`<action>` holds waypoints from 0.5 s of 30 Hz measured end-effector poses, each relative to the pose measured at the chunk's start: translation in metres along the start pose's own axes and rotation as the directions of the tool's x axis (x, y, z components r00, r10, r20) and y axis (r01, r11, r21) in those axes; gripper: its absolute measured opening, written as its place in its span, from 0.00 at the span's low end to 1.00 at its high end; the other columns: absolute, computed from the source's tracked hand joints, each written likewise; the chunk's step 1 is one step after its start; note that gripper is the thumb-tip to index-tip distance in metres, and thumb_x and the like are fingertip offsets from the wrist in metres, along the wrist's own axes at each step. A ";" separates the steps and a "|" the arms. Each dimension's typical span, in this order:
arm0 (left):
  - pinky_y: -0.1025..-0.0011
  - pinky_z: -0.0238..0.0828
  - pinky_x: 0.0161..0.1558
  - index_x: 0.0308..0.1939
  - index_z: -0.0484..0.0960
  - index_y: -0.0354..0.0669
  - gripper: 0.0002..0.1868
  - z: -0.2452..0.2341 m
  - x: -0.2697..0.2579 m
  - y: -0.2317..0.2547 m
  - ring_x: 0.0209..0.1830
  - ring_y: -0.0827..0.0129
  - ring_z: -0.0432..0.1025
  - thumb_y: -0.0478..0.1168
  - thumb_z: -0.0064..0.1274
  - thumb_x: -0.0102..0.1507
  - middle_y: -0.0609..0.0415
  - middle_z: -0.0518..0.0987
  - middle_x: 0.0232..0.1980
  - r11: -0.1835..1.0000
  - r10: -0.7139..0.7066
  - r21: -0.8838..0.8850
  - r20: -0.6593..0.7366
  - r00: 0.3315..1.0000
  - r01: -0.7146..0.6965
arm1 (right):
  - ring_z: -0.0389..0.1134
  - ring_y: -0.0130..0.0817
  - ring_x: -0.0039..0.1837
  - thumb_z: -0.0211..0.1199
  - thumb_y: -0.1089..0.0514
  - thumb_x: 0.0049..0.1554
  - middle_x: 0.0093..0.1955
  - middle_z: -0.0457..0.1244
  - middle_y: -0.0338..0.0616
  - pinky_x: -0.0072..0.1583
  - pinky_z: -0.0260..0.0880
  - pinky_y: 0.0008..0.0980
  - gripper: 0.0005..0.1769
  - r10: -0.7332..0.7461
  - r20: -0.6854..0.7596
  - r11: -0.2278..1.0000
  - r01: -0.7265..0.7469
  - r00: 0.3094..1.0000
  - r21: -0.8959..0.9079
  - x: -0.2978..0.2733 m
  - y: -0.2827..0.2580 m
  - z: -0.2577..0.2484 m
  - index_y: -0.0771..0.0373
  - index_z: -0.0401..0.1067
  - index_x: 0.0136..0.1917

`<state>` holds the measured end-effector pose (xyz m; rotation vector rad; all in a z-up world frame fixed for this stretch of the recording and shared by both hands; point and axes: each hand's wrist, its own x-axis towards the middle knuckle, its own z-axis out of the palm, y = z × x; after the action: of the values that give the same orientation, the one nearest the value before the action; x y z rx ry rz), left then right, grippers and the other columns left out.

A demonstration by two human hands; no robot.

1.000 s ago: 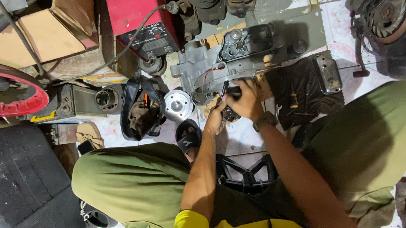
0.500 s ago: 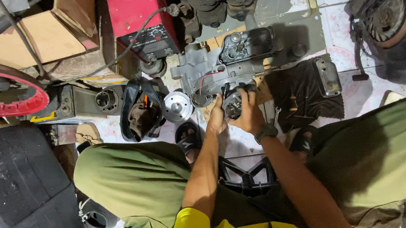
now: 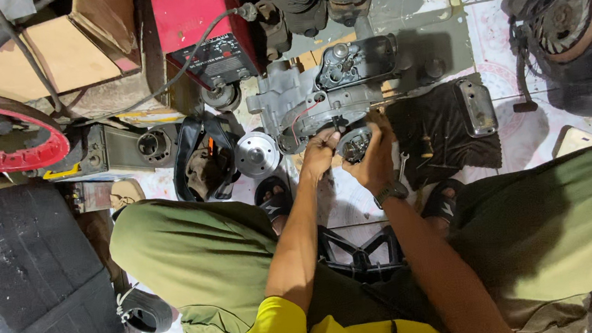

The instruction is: The person sits on the floor and uses a screwdriver to tighten screws on a disassembled engine block. They then pick up a small metal component, place it into the engine, and continue to secure it with the screwdriver.

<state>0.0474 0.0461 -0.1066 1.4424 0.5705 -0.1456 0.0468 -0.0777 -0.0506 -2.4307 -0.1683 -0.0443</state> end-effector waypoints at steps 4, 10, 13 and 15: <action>0.56 0.75 0.53 0.55 0.86 0.56 0.13 -0.006 0.003 0.003 0.49 0.59 0.78 0.51 0.54 0.70 0.49 0.83 0.43 0.981 0.033 0.192 0.020 0.999 -0.036 | 0.63 0.62 0.67 0.79 0.58 0.28 0.66 0.54 0.57 0.59 0.73 0.61 0.61 0.061 -0.011 0.998 -0.061 0.998 -0.010 0.000 0.027 0.019 0.57 0.54 0.72; 0.64 0.83 0.46 0.55 0.84 0.52 0.13 -0.014 0.011 0.013 0.40 0.63 0.77 0.49 0.54 0.70 0.49 0.80 0.37 0.984 -0.021 0.176 0.100 0.995 0.003 | 0.63 0.64 0.67 0.80 0.57 0.26 0.65 0.55 0.58 0.64 0.67 0.59 0.62 0.019 -0.033 0.996 -0.016 0.999 0.086 0.002 0.042 0.015 0.57 0.56 0.72; 0.64 0.84 0.47 0.56 0.83 0.49 0.15 -0.011 0.009 0.012 0.42 0.61 0.79 0.49 0.56 0.69 0.44 0.82 0.42 0.989 -0.064 0.142 0.112 0.992 0.048 | 0.61 0.71 0.66 0.79 0.60 0.25 0.63 0.55 0.63 0.67 0.62 0.61 0.63 -0.138 -0.026 0.966 0.140 0.990 0.215 0.007 0.047 0.006 0.62 0.56 0.72; 0.64 0.85 0.48 0.56 0.83 0.50 0.15 -0.012 0.006 0.013 0.43 0.60 0.80 0.50 0.56 0.69 0.43 0.83 0.44 0.983 -0.079 0.172 0.124 0.989 0.057 | 0.60 0.72 0.66 0.79 0.60 0.24 0.62 0.55 0.64 0.67 0.60 0.62 0.64 -0.189 -0.027 0.946 0.189 0.982 0.265 0.008 0.047 0.003 0.64 0.56 0.73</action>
<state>0.0550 0.0606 -0.0978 1.5648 0.5100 -0.3467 0.0613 -0.1105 -0.0826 -2.1394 -0.3832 -0.1022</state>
